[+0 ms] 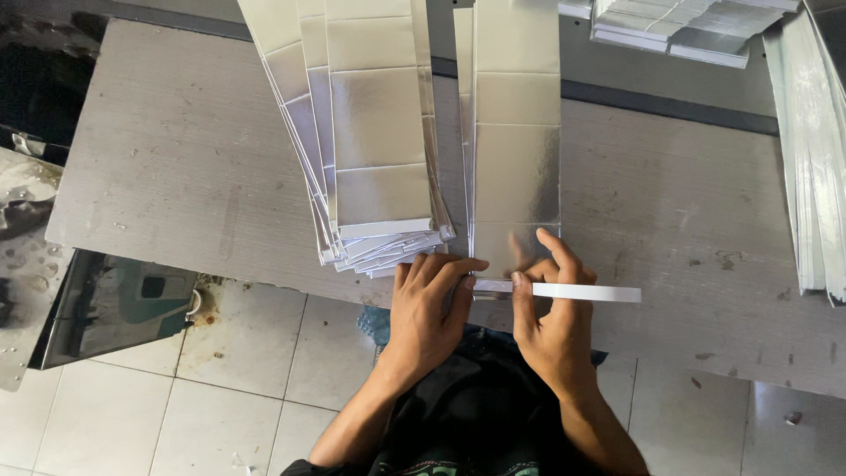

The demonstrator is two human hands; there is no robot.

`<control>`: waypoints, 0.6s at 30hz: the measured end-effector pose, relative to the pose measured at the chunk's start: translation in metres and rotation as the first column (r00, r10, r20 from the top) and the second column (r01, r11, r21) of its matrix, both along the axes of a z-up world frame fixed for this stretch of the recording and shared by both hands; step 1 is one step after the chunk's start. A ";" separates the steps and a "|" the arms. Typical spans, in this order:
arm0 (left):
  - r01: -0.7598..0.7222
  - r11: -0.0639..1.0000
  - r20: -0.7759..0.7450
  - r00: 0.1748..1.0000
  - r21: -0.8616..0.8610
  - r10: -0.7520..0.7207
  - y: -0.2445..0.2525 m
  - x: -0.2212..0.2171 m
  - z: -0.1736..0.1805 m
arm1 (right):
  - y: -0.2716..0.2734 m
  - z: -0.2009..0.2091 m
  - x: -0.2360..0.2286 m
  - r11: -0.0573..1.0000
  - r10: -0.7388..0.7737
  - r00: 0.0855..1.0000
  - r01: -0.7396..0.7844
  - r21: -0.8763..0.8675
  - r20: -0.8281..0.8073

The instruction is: The person tapes stacks of white paper sheets on a workbench using white tape. They apply tape to the edges of the stacks, press it down, and then move the taped stacks aside to continue with the next stack.

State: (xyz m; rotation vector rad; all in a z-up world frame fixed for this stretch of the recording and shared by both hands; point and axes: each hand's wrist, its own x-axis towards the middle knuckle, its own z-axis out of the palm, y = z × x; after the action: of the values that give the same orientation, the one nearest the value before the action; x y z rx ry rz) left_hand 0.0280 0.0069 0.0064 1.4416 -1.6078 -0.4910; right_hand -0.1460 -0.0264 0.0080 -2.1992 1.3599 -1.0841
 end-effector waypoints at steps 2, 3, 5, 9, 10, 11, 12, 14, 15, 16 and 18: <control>-0.013 1.000 0.004 1.000 -0.001 0.013 0.000 -0.001 -0.003 | 0.001 0.001 0.001 1.000 0.002 1.000 -0.002 -0.003 0.001; -0.026 1.000 0.008 1.000 -0.003 0.026 0.000 -0.001 -0.004 | 0.001 0.001 0.001 1.000 0.003 1.000 -0.003 -0.005 0.003; -0.044 0.999 0.014 0.999 -0.008 0.044 -0.001 -0.004 -0.006 | 0.001 0.003 0.003 1.000 0.005 1.000 -0.005 0.006 0.011; -0.069 0.998 0.036 0.997 0.005 0.069 -0.002 -0.007 -0.006 | 0.003 0.004 0.000 1.000 -0.007 0.999 0.007 0.012 -0.032; -0.067 0.998 0.036 0.997 0.007 0.066 -0.002 -0.007 -0.005 | 0.001 0.002 -0.002 1.000 -0.009 0.999 0.009 0.015 -0.033; -0.069 0.997 0.043 0.997 0.017 0.068 -0.002 -0.007 -0.005 | -0.001 0.001 -0.003 1.000 0.001 0.997 -0.001 0.000 -0.081; -0.071 0.997 0.051 0.996 0.025 0.069 -0.002 -0.007 -0.005 | -0.002 -0.001 -0.005 1.000 0.009 0.992 -0.011 -0.014 -0.129; -0.069 0.997 0.054 0.996 0.028 0.068 -0.002 -0.007 -0.003 | -0.002 0.010 -0.003 0.999 0.007 0.975 -0.017 -0.044 -0.221; -0.071 0.997 0.057 0.996 0.029 0.069 -0.002 -0.008 -0.002 | -0.001 0.015 -0.002 0.997 0.006 0.950 -0.030 -0.073 -0.311; -0.068 0.997 0.057 0.996 0.029 0.066 -0.002 -0.008 -0.001 | -0.003 0.016 -0.009 0.997 0.003 0.950 -0.027 -0.073 -0.311; -0.071 0.997 0.039 0.997 0.031 0.069 -0.003 -0.008 0.000 | -0.006 0.018 -0.021 0.990 -0.073 0.925 0.021 -0.141 -0.373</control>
State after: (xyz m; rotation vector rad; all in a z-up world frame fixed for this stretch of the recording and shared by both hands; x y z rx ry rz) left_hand 0.0203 0.0037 0.0060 1.5342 -1.5794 -0.4539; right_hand -0.1667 -0.0320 0.0263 -2.5875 1.5382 -0.8133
